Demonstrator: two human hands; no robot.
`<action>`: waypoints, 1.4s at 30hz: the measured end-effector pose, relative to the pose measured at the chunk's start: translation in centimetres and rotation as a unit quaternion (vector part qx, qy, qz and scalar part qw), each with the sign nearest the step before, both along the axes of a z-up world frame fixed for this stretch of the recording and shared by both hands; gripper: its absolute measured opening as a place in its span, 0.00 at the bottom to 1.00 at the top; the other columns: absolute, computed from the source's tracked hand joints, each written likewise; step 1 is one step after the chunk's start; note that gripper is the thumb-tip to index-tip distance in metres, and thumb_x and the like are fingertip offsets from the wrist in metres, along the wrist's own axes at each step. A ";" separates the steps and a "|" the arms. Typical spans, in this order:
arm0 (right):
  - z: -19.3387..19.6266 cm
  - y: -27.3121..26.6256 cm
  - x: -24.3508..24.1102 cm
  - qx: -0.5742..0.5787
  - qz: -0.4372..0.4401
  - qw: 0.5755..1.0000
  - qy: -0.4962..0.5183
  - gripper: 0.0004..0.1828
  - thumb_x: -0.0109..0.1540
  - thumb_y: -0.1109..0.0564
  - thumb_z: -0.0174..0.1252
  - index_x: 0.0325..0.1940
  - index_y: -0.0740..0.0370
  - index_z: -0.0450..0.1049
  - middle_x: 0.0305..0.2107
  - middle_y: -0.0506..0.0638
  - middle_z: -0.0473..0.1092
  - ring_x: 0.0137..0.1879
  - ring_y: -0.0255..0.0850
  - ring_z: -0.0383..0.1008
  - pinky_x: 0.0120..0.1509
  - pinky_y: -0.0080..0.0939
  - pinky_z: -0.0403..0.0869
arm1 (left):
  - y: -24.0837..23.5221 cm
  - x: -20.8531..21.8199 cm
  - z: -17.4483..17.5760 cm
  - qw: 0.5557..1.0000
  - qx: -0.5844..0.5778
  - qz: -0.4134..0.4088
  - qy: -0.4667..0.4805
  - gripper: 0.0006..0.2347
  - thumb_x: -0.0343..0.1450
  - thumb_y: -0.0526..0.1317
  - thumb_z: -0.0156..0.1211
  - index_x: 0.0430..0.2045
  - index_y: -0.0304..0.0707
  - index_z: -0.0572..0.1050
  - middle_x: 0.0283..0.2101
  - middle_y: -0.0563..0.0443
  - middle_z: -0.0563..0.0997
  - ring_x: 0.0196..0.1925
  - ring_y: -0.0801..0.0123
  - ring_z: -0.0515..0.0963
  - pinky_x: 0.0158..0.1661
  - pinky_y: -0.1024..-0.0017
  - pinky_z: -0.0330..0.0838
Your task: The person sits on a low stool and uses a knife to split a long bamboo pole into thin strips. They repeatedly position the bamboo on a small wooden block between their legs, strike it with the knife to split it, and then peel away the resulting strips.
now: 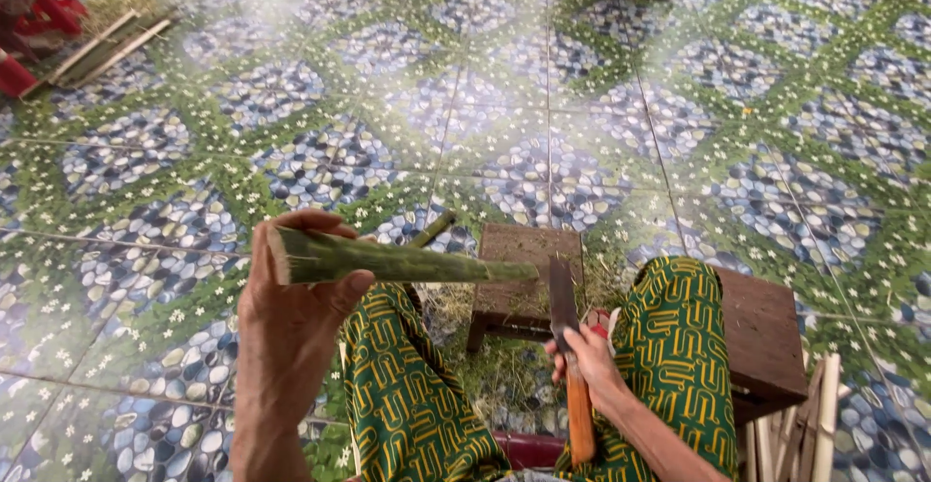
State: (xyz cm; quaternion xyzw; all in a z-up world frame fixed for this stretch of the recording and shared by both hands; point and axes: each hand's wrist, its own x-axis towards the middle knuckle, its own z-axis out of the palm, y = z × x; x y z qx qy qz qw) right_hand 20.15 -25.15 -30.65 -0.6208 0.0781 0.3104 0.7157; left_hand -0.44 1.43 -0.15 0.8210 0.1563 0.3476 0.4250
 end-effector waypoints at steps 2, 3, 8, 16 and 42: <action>2.0 1.1 0.6 0.060 0.029 0.997 -0.034 0.08 0.73 0.62 0.44 0.52 0.68 0.66 0.30 0.61 0.75 0.24 0.42 0.70 0.26 0.45 0.77 | 0.2 -0.2 0.0 0.989 -0.121 -0.078 -0.042 0.21 0.68 0.32 0.63 0.55 0.41 0.65 0.53 0.44 0.79 0.55 0.62 0.83 0.56 0.64 0.85; 2.3 1.6 0.8 0.059 0.024 0.997 -0.030 0.08 0.73 0.62 0.44 0.52 0.68 0.66 0.30 0.61 0.75 0.24 0.42 0.70 0.26 0.45 0.77 | -0.1 -0.3 0.1 0.988 -0.122 -0.082 -0.038 0.21 0.68 0.32 0.63 0.55 0.41 0.65 0.53 0.44 0.79 0.55 0.62 0.83 0.56 0.64 0.85; 3.2 4.7 2.3 0.128 0.073 0.989 -0.010 0.09 0.72 0.56 0.49 0.49 0.66 0.66 0.22 0.55 0.71 0.19 0.36 0.68 0.21 0.37 0.75 | -1.8 0.0 1.2 0.993 -0.079 0.004 -0.087 0.09 0.73 0.32 0.59 0.46 0.35 0.71 0.49 0.45 0.78 0.54 0.61 0.83 0.55 0.67 0.84; 3.0 6.4 4.4 0.219 0.109 0.966 0.078 0.09 0.70 0.55 0.56 0.39 0.60 0.66 0.20 0.52 0.72 0.18 0.34 0.68 0.20 0.36 0.74 | -2.6 0.5 0.4 0.978 -0.145 -0.024 -0.146 0.11 0.72 0.35 0.59 0.46 0.33 0.70 0.47 0.39 0.80 0.50 0.49 0.88 0.58 0.60 0.85; 9.3 6.0 -1.2 0.402 0.230 0.881 0.094 0.12 0.74 0.58 0.50 0.47 0.73 0.68 0.20 0.53 0.71 0.17 0.34 0.71 0.17 0.31 0.75 | -2.2 -0.3 -0.3 0.996 -0.058 -0.012 -0.069 0.10 0.70 0.26 0.60 0.45 0.23 0.73 0.49 0.34 0.78 0.54 0.51 0.84 0.59 0.62 0.83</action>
